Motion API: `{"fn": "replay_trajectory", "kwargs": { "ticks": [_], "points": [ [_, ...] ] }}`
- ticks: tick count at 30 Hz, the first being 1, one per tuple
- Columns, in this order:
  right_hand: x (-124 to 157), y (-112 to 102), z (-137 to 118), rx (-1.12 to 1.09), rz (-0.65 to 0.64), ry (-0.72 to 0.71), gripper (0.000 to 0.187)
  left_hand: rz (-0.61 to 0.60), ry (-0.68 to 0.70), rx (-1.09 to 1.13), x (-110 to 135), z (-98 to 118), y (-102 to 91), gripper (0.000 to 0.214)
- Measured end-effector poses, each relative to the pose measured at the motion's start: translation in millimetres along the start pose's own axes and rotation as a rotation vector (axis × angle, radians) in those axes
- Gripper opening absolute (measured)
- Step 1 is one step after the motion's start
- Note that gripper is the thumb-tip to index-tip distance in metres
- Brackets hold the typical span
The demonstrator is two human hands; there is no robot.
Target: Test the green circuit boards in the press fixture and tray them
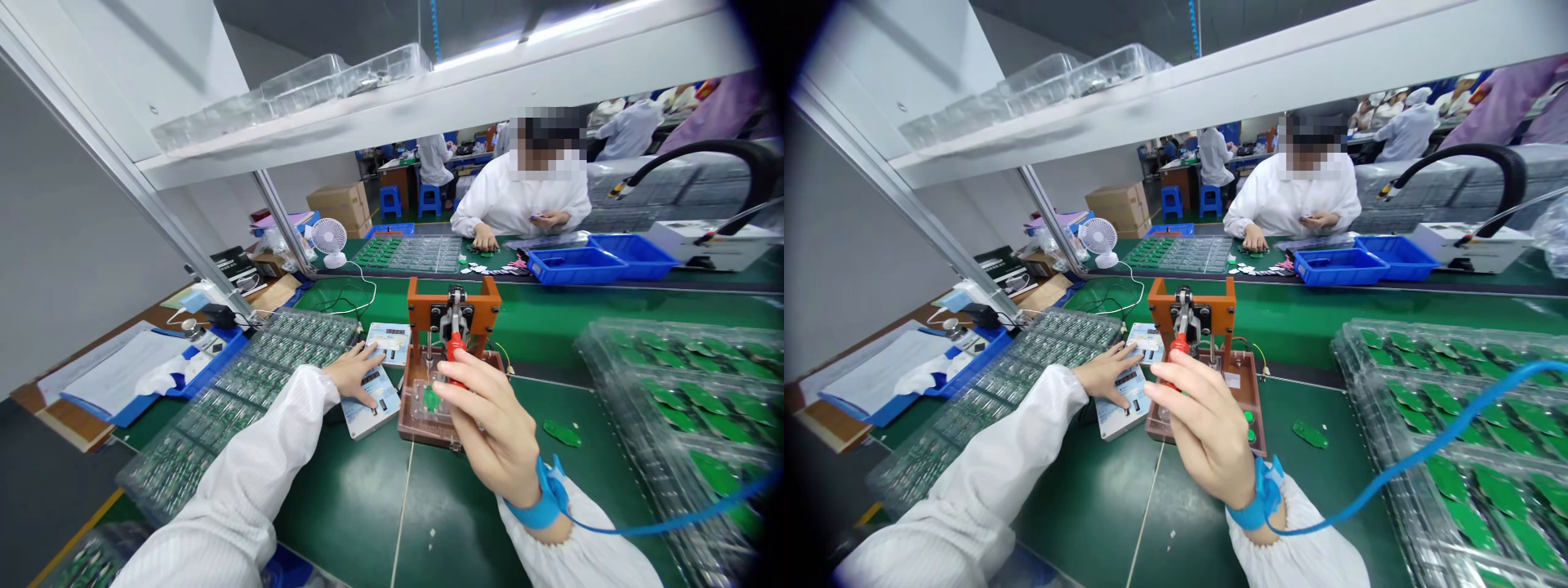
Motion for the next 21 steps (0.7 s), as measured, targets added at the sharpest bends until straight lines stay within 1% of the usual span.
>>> {"fn": "replay_trajectory", "kwargs": {
  "ticks": [4, 9, 13, 16, 18, 19, 21],
  "points": [
    [1, -1, -1, 0.007, -0.005, 0.0, 0.051, -0.01, 0.001, -0.002, -1, 1, -0.8, 0.129],
    [-1, -1, -2, 0.026, 0.013, -0.021, 0.046, -0.076, -0.015, -0.041, -1, 0, 2.0, 0.133],
    [-2, 1, -1, 0.035, 0.029, -0.03, 0.049, -0.062, -0.031, -0.092, -7, -1, 1.4, 0.131],
    [0, 1, 0, 0.04, 0.029, -0.026, 0.053, -0.044, -0.038, -0.034, -6, 4, 0.5, 0.129],
    [3, 0, 0, 0.04, 0.022, -0.02, 0.057, 0.032, -0.031, 0.094, 8, 10, -0.8, 0.129],
    [4, 0, -1, 0.042, 0.02, -0.018, 0.059, 0.106, -0.013, 0.188, 20, 13, -1.5, 0.126],
    [8, -1, 0, 0.05, 0.013, -0.009, 0.061, 0.326, 0.034, 0.401, 59, 16, -2.1, 0.112]
  ]
}}
Point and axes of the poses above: each hand's wrist, its own x-axis away from the middle knuckle, its own y-axis out of the palm, z = x × y, the point moved 6 cm from there along -x, towards the middle knuckle, and after that the axes turned 2 degrees about y, right-handed, at the moved point
